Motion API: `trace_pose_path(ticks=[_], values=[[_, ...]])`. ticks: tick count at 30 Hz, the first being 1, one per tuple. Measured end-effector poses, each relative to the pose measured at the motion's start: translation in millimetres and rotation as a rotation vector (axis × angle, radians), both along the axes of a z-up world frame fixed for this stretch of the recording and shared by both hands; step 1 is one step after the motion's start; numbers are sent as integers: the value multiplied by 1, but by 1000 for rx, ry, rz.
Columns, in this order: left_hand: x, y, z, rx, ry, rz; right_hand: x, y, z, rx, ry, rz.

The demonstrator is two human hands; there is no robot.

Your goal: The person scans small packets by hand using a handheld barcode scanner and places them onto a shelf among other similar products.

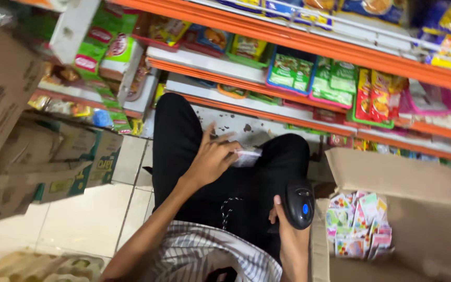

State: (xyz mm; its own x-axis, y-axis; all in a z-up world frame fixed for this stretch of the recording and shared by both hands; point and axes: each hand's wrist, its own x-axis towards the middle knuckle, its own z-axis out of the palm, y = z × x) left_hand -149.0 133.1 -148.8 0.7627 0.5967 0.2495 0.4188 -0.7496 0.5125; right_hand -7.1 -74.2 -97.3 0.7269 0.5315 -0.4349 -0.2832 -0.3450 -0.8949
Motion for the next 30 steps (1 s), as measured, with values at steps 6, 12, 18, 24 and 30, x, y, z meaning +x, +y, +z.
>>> trace_pose_path(ticks=[6, 12, 18, 24, 30], values=[[-6, -6, 36, -1324, -607, -177, -9, 31, 25, 52, -153, 103], [2, -9, 78, -1382, -610, -199, 8, 69, 102, 564, -562, 347], [1, 11, 143, -1587, -806, -355, 49, 78, 102, 553, -690, 575], [19, 51, 248, -593, -575, -250, 47, 128, 126, 864, -136, -116], [32, 84, 381, 307, -401, -268, 67, 145, 197, 1031, -271, 44]])
